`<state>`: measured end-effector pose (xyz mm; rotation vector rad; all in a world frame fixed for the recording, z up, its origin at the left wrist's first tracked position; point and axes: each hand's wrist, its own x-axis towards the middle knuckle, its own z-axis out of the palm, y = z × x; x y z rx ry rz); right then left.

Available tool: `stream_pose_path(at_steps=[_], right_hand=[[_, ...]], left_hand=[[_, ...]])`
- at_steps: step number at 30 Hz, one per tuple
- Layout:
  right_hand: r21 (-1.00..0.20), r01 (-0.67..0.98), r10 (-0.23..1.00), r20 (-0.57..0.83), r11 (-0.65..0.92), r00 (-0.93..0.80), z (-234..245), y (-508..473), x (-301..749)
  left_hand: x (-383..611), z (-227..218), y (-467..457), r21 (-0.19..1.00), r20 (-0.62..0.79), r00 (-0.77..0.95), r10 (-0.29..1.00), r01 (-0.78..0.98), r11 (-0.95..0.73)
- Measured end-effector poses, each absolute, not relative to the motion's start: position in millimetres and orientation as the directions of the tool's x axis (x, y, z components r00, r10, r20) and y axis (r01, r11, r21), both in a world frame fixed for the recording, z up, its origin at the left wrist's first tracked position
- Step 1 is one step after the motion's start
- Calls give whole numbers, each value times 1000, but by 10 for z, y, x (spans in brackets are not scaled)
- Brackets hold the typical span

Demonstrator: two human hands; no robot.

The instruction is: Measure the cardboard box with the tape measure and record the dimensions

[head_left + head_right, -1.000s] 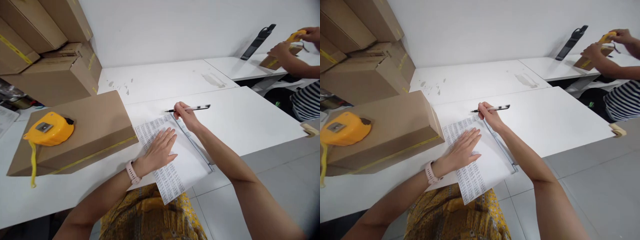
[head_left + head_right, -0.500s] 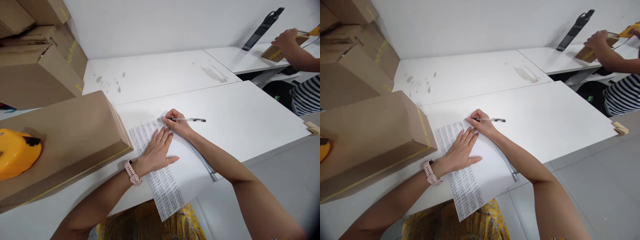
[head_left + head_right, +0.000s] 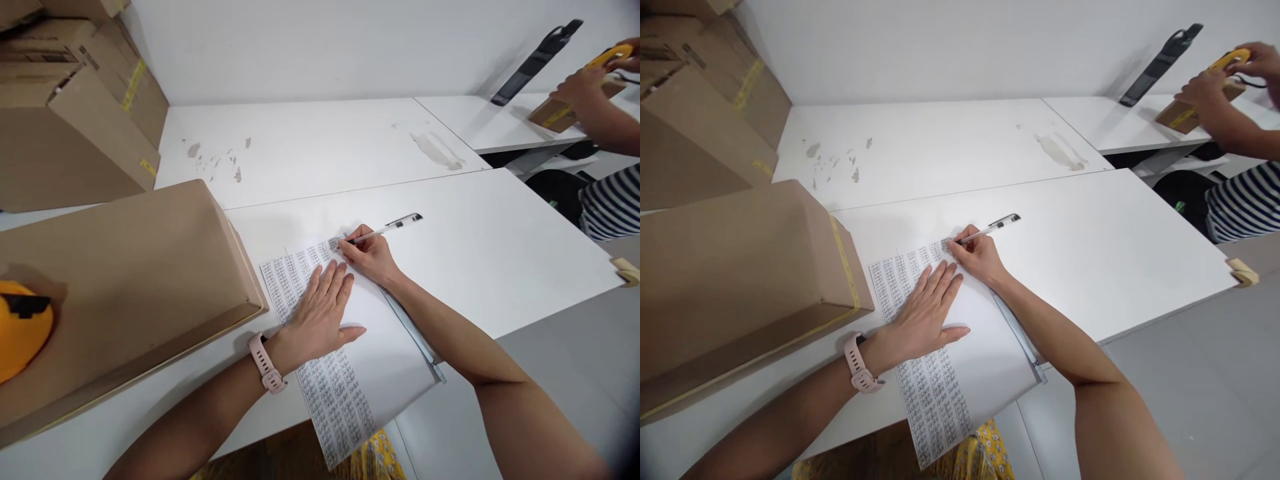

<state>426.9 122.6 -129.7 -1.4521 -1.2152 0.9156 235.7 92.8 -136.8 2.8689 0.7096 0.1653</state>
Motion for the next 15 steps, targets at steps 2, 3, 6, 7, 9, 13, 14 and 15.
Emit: stream_pose_path(at_steps=[2, 3, 6, 7, 9, 13, 14, 15], right_hand=[[-963, 270, 970, 77, 13, 229, -1309, 1227, 4278], [-955, 297, 969, 93, 22, 229, -1312, 1225, 4279], [-939, 342, 974, 115, 42, 194, -1312, 1214, 4271], [-936, 347, 976, 120, 50, 183, -1310, 1211, 4266], [-934, 353, 979, 123, 59, 161, -1307, 1208, 4256], [-925, 376, 981, 115, 49, 156, -1313, 1206, 4253], [-923, 383, 980, 117, 48, 159, -1316, 1206, 4255], [-921, 386, 979, 121, 50, 162, -1319, 1207, 4257]], left_hand=[[2359, -1372, 926, 201, 62, 880, 472, 452, -869], [2361, -1372, 926, 200, 57, 881, 470, 451, -870], [2363, -1364, 929, 196, 35, 885, 464, 449, -872], [2363, -1360, 930, 198, 31, 886, 463, 449, -871], [2363, -1355, 931, 206, 30, 884, 466, 451, -869], [2365, -1357, 935, 217, 36, 882, 471, 453, -865], [2365, -1358, 937, 216, 35, 882, 470, 453, -865], [2365, -1358, 938, 215, 33, 882, 470, 453, -865]])
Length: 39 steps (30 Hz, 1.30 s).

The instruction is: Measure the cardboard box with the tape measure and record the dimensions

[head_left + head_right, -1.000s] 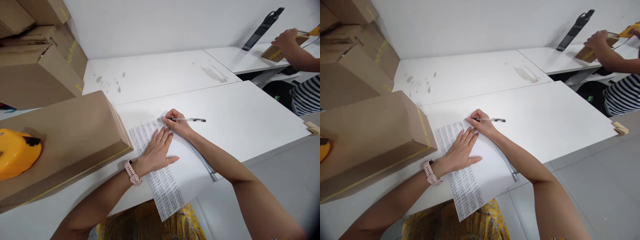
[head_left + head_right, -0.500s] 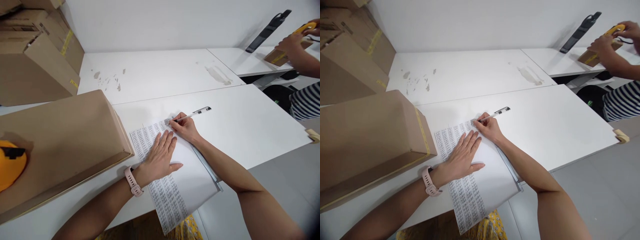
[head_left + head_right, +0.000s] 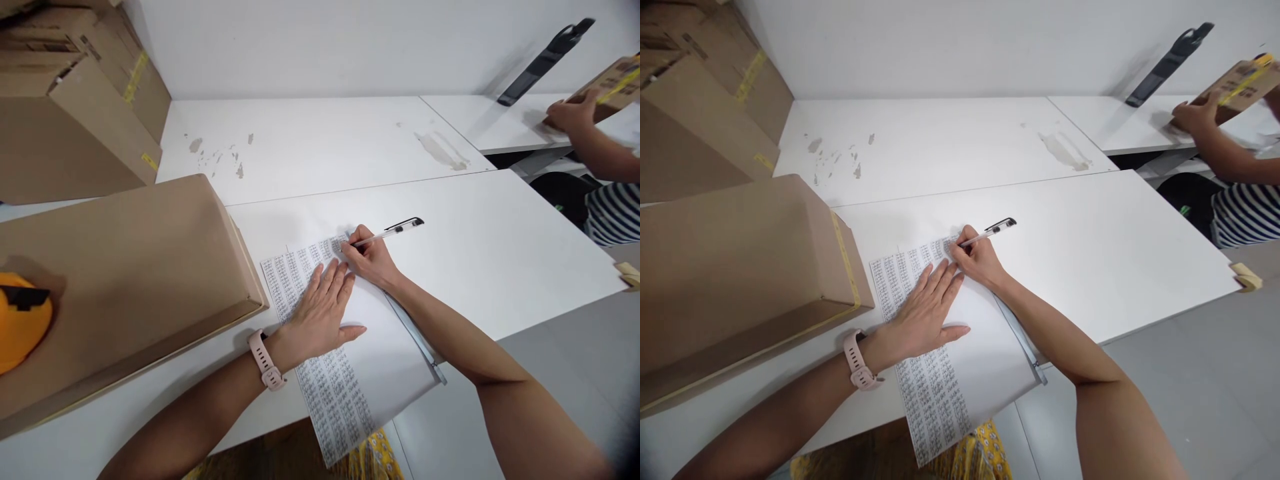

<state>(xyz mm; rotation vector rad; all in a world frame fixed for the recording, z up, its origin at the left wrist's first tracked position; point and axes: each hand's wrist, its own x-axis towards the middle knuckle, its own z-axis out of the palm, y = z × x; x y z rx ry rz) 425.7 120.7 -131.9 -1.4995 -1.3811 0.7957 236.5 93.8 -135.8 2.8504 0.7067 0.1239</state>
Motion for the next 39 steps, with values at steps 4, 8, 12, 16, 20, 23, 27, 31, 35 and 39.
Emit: stream_pose_path(at_steps=[4, 8, 12, 16, 20, 23, 27, 31, 35, 39], right_hand=[[-925, 375, 979, 131, 65, 155, -1322, 1209, 4259], [-930, 363, 981, 121, 58, 154, -1320, 1211, 4255], [-933, 355, 983, 109, 50, 150, -1330, 1217, 4256], [-929, 366, 982, 108, 44, 156, -1332, 1219, 4262], [-926, 375, 982, 101, 35, 158, -1322, 1215, 4273], [-925, 379, 983, 95, 29, 157, -1315, 1215, 4278], [-927, 374, 980, 100, 29, 171, -1321, 1223, 4284], [-928, 368, 973, 132, 55, 188, -1336, 1229, 4294], [-928, 368, 974, 137, 61, 182, -1340, 1233, 4293], [-929, 367, 976, 124, 50, 181, -1334, 1241, 4279]], left_hand=[[2363, -1357, 940, 212, 28, 884, 467, 452, -867], [2365, -1357, 934, 201, 29, 884, 467, 452, -869], [2366, -1369, 929, 196, 36, 882, 470, 455, -868], [2362, -1388, 932, 202, 47, 882, 469, 451, -869], [2363, -1389, 934, 196, 39, 883, 468, 452, -870], [2368, -1375, 935, 191, 24, 885, 464, 452, -872], [2368, -1358, 937, 180, 12, 889, 458, 449, -875], [2366, -1347, 933, 176, 12, 886, 463, 454, -874], [2369, -1334, 931, 176, 2, 886, 463, 456, -873], [2371, -1335, 934, 178, -4, 886, 464, 458, -871]])
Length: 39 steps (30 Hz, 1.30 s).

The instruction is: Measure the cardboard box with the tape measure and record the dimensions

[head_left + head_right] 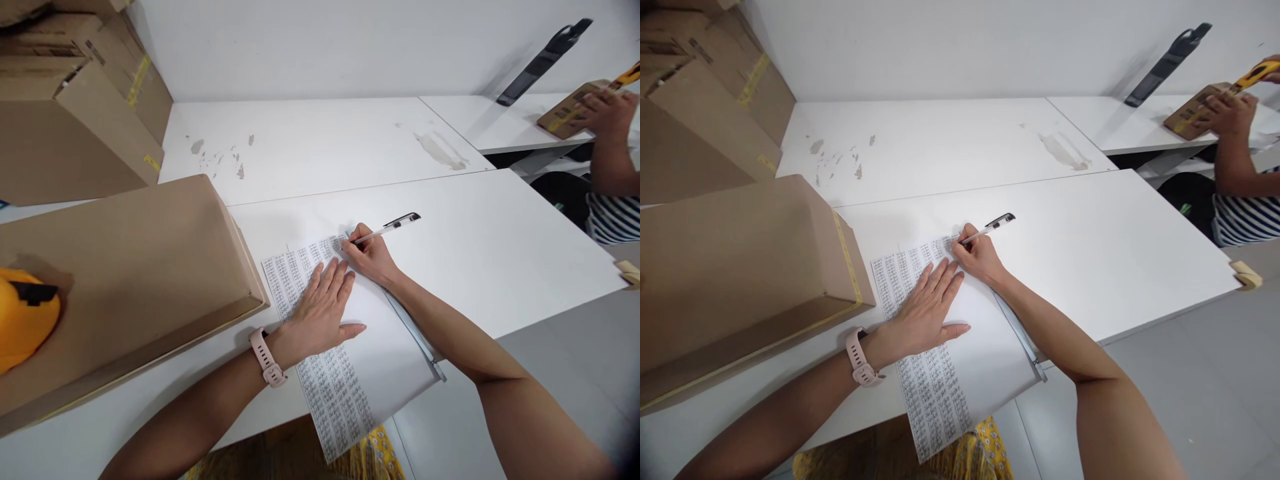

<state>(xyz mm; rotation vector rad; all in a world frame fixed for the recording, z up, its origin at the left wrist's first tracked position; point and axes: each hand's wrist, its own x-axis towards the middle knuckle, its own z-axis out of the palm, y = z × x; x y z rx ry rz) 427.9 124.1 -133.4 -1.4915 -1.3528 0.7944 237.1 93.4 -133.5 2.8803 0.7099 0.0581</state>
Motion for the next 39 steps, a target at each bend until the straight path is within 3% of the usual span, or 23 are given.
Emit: stream_pose_path(at_steps=[39], right_hand=[[-919, 393, 972, 118, 29, 204, -1305, 1240, 4288]], left_hand=[[2359, -1347, 934, 183, 23, 883, 470, 458, -870]])
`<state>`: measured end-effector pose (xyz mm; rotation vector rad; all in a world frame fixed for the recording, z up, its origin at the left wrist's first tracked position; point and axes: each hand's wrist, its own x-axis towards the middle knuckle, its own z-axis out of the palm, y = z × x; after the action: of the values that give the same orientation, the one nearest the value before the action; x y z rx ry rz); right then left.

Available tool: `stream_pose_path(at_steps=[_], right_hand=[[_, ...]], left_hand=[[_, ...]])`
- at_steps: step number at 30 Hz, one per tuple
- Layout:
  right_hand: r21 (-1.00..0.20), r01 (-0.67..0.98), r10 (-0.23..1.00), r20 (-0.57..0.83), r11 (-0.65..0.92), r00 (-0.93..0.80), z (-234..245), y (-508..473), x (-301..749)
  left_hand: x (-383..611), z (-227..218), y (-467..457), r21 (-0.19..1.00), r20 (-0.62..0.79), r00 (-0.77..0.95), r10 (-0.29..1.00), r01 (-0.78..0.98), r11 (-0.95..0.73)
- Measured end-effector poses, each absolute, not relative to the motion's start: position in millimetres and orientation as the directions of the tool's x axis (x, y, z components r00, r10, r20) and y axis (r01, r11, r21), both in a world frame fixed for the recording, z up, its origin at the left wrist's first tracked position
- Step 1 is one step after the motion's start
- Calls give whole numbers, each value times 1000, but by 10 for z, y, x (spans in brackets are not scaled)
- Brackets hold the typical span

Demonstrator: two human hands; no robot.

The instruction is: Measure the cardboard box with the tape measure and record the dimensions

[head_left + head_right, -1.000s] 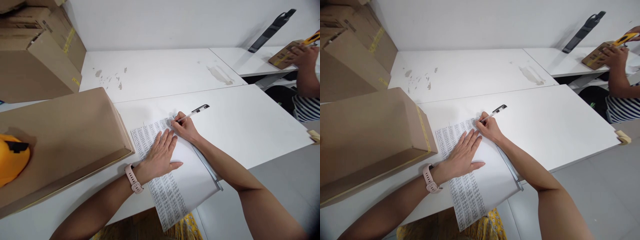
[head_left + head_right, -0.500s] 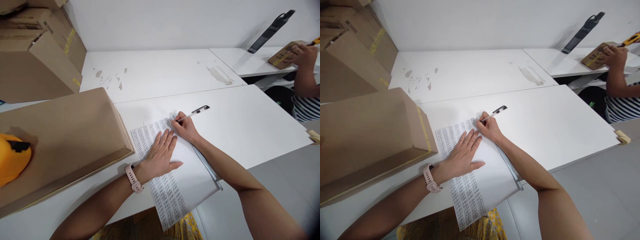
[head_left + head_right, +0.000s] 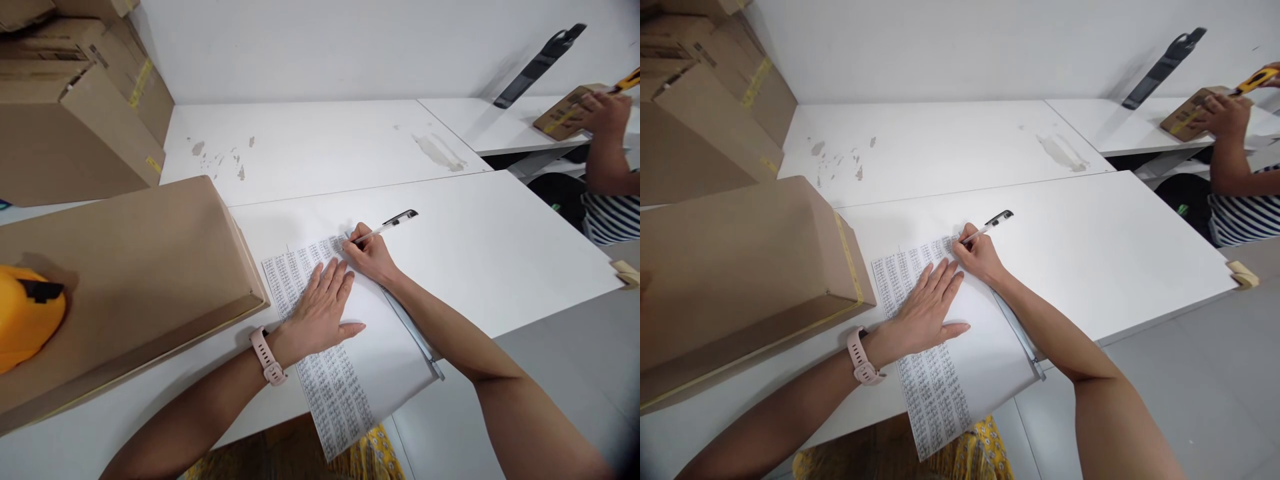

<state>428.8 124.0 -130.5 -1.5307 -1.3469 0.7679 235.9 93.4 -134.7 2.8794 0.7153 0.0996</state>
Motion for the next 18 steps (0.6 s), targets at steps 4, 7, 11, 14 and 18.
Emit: stream_pose_path(at_steps=[4, 7, 11, 14, 18], right_hand=[[-915, 402, 966, 126, 24, 228, -1314, 1239, 4298], [-911, 412, 963, 132, 24, 236, -1316, 1236, 4303], [-911, 411, 964, 135, 30, 228, -1307, 1236, 4300], [-915, 403, 965, 135, 34, 224, -1300, 1238, 4294], [-915, 402, 966, 129, 30, 222, -1298, 1240, 4293]], left_hand=[[2356, -1362, 929, 184, 32, 882, 470, 457, -870], [2355, -1354, 925, 181, 20, 884, 468, 457, -871], [2353, -1347, 926, 183, 16, 881, 473, 462, -868], [2352, -1348, 930, 178, 15, 884, 466, 457, -872], [2354, -1343, 934, 175, 11, 887, 461, 452, -875]])
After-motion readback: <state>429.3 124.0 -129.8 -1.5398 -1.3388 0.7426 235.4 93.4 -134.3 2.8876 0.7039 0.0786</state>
